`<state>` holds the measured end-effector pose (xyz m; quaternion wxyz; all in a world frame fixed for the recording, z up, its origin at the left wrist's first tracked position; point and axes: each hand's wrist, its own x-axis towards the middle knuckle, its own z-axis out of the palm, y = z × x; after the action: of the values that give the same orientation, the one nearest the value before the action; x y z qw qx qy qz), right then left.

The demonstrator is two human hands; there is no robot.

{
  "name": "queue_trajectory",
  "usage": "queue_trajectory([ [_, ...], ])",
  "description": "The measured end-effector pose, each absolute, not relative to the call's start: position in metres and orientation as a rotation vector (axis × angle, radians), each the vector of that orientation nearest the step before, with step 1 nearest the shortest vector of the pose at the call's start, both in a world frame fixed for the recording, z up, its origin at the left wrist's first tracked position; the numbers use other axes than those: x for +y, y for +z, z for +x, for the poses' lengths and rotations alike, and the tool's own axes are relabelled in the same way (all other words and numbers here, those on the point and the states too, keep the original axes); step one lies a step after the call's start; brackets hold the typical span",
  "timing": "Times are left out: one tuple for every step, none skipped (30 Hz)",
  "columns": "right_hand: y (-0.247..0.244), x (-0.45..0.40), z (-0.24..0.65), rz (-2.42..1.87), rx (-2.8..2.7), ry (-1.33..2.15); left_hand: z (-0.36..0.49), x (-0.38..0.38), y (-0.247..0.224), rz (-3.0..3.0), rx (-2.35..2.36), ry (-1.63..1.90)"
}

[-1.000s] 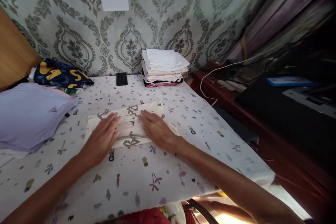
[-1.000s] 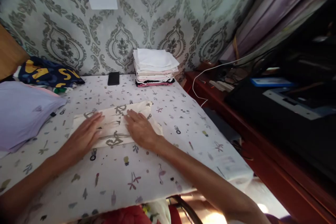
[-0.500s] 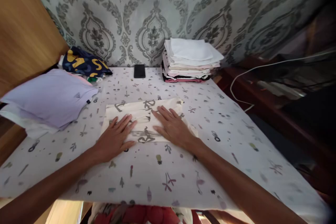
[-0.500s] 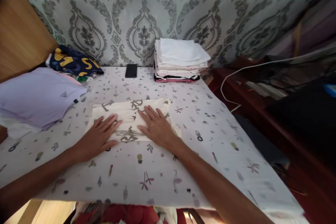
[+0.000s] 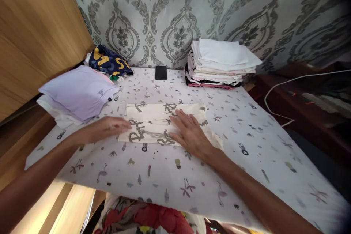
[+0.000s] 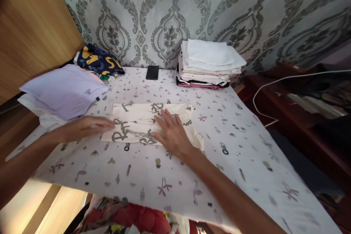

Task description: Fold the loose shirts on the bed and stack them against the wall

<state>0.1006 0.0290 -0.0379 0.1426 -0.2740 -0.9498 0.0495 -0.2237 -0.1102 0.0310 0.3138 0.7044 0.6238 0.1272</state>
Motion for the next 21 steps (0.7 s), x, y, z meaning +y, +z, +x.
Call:
queue_trajectory([
  [-0.034, 0.021, 0.091, -0.774, -2.722, 0.151, -0.232, -0.099, 0.033, 1.782, 1.762, 0.418],
  [-0.028, 0.013, 0.079, -0.751, -2.717, 0.170, -0.238, -0.086, 0.032, 1.724, 1.904, 0.493],
  [-0.023, 0.003, 0.066, -0.723, -2.727, 0.197, -0.244, -0.073, 0.028, 1.673, 2.046, 0.543],
  [-0.018, -0.008, 0.052, -0.695, -2.749, 0.232, -0.248, -0.061, 0.022, 1.629, 2.168, 0.567],
  [-0.013, -0.018, 0.038, -0.655, -2.783, 0.261, -0.251, -0.050, 0.015, 1.593, 2.255, 0.570],
  [-0.009, -0.027, 0.025, -0.614, -2.818, 0.276, -0.252, -0.040, 0.009, 1.569, 2.304, 0.566],
  [-0.006, -0.036, 0.012, -0.571, -2.848, 0.283, -0.253, -0.033, 0.003, 1.562, 2.318, 0.567],
  [-0.004, -0.043, 0.002, -0.535, -2.868, 0.280, -0.253, -0.027, -0.002, 1.568, 2.308, 0.573],
  [-0.003, -0.049, -0.007, -0.521, -2.871, 0.266, -0.252, -0.023, -0.005, 1.581, 2.282, 0.579],
  [-0.003, -0.053, -0.014, -0.518, -2.867, 0.243, -0.251, -0.021, -0.007, 1.592, 2.248, 0.577],
  [-0.004, -0.056, -0.019, -0.514, -2.867, 0.210, -0.250, -0.020, -0.007, 1.600, 2.214, 0.564],
  [-0.004, -0.057, -0.022, -0.516, -2.869, 0.171, -0.250, -0.020, -0.006, 1.608, 2.183, 0.549],
  [-0.005, -0.058, -0.024, -0.517, -2.871, 0.131, -0.249, -0.020, -0.005, 1.616, 2.157, 0.540],
  [-0.005, -0.058, -0.025, -0.505, -2.882, 0.104, -0.248, -0.020, -0.003, 1.615, 2.140, 0.547],
  [-0.005, -0.058, -0.024, -0.492, -2.894, 0.100, -0.247, -0.020, 0.000, 1.596, 2.124, 0.576],
  [-0.004, -0.057, -0.024, -0.499, -2.901, 0.125, -0.245, -0.021, 0.002, 1.555, 2.102, 0.627],
  [-0.002, -0.056, -0.023, -0.542, -2.892, 0.177, -0.243, -0.021, 0.005, 1.492, 2.069, 0.692],
  [0.000, -0.055, -0.021, -0.597, -2.869, 0.258, -0.240, -0.021, 0.008, 1.412, 2.024, 0.759],
  [0.003, -0.053, -0.019, -0.664, -2.828, 0.358, -0.237, -0.020, 0.011, 1.327, 1.973, 0.817],
  [0.006, -0.051, -0.015, -0.748, -2.762, 0.464, -0.234, -0.020, 0.015, 1.251, 1.927, 0.868],
  [0.010, -0.050, -0.012, -0.834, -2.673, 0.570, -0.230, -0.018, 0.019, 1.192, 1.894, 0.915],
])
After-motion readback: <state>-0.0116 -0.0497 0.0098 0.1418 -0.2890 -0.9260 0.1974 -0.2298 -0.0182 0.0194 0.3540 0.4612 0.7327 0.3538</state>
